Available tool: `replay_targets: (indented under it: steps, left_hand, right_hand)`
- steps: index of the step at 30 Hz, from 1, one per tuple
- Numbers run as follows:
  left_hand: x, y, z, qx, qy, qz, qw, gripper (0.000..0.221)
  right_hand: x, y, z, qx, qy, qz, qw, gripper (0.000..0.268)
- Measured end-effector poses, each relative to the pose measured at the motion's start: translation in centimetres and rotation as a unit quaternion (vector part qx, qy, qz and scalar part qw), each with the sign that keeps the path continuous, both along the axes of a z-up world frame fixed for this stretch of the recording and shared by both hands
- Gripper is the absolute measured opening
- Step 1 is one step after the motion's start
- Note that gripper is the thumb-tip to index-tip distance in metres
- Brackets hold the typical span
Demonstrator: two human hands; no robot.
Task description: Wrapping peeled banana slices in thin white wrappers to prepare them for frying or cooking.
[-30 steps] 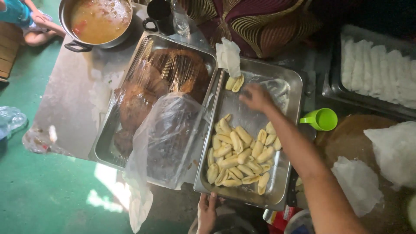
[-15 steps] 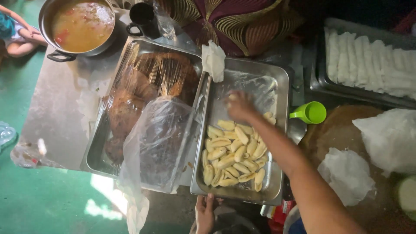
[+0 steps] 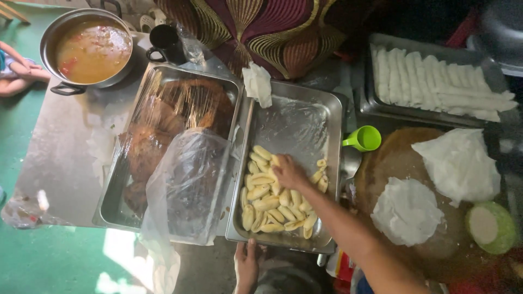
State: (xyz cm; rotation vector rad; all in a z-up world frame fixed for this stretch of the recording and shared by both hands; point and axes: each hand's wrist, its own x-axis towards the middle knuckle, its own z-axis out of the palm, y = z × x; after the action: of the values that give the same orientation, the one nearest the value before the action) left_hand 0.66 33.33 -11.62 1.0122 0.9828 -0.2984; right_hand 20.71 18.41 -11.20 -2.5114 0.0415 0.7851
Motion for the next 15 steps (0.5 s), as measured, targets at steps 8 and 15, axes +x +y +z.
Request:
replay_targets:
  steps: [8, 15]
  left_hand:
    - [-0.3, -0.3, -0.8, 0.031, -0.004, -0.018, 0.999, 0.036]
    - [0.1, -0.2, 2.2, 0.083, -0.012, -0.065, 0.994, 0.036]
  right_hand:
    - [-7.2, 5.6, 11.7, -0.176, 0.114, 0.244, 0.947, 0.091]
    - [-0.1, -2.2, 1.9, -0.176, -0.057, 0.150, 0.971, 0.095]
